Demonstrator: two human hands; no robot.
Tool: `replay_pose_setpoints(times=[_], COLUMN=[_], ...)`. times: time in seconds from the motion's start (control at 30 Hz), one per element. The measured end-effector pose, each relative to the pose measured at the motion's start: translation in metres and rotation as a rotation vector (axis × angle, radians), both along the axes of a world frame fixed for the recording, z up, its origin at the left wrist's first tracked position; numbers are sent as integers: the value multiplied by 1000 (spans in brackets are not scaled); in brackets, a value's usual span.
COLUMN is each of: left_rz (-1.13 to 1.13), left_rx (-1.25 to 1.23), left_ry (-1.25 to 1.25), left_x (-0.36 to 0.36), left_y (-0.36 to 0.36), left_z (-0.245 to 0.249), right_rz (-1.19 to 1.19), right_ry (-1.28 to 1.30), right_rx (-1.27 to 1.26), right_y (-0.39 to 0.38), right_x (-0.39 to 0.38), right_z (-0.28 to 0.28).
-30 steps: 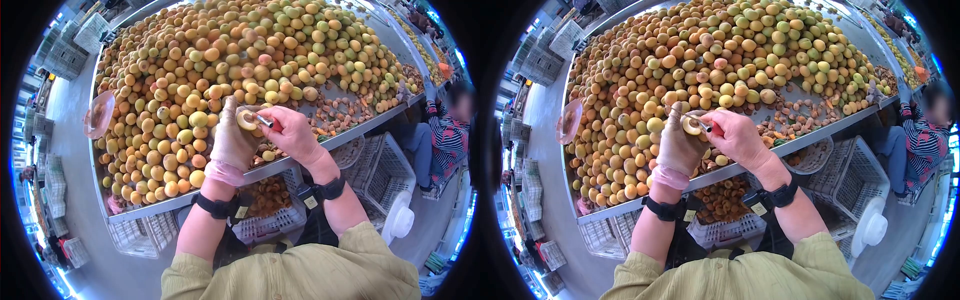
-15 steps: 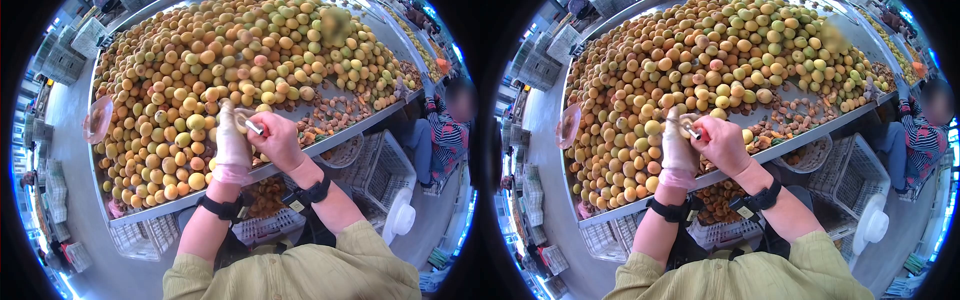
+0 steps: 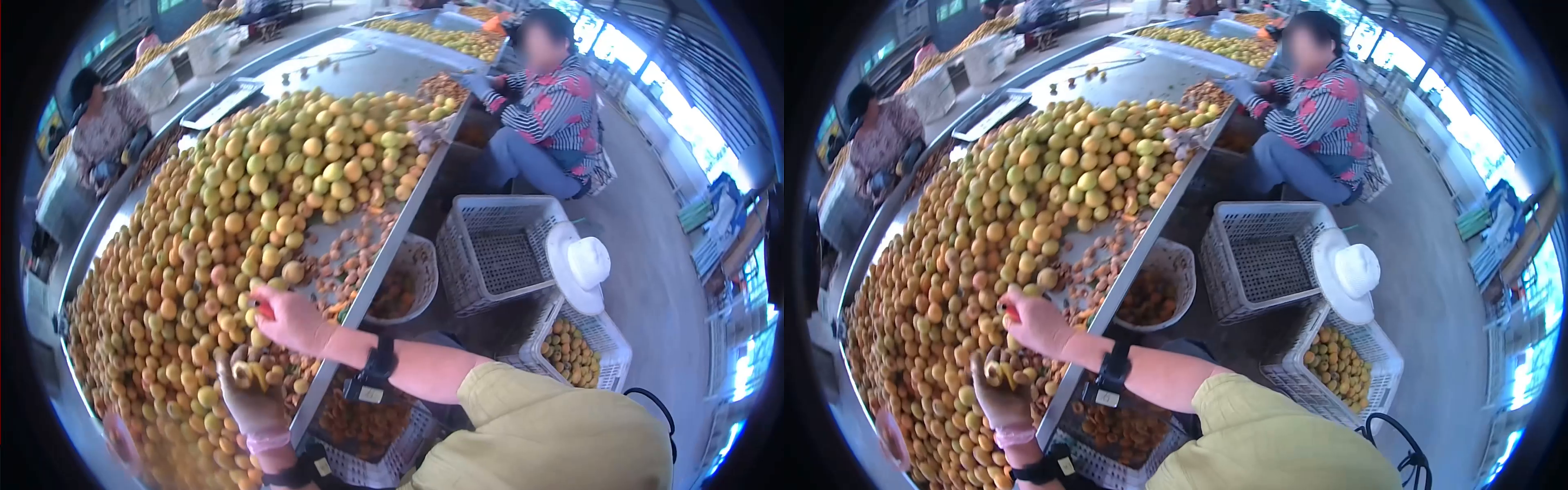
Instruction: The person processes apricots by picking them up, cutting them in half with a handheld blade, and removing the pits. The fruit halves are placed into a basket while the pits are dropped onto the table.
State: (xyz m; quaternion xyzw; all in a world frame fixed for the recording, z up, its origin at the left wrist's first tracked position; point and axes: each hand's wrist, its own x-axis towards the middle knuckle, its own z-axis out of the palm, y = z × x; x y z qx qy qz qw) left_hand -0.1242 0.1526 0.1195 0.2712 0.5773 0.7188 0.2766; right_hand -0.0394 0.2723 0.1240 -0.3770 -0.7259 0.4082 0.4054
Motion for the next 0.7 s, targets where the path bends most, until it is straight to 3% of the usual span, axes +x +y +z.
replay_pose_setpoints(times=[0.07,0.1,0.17,0.27,0.4,0.5,0.7], left_rz=[-174,-184,-112,-82,-74,-80,-45], left_rx=[20,31,16,-9,19,-76,-44], left_ry=[-284,-279,-765,-760,-745,-757,-739], left_x=[-5,-7,-11,-7,-2,2,4], left_y=[2,3,6,7,12,14,14], left_z=[8,11,16,24,18,18,0], right_rz=[22,34,43,97,119,73,115], right_ry=[15,22,33,-16,68,285,337], right_rx=[-9,-3,2,-62,-40,-66,-235], right_y=[1,0,0,1,0,-2,-7], right_x=[5,8,14,21,20,15,11], right_z=[9,13,20,29,24,22,26])
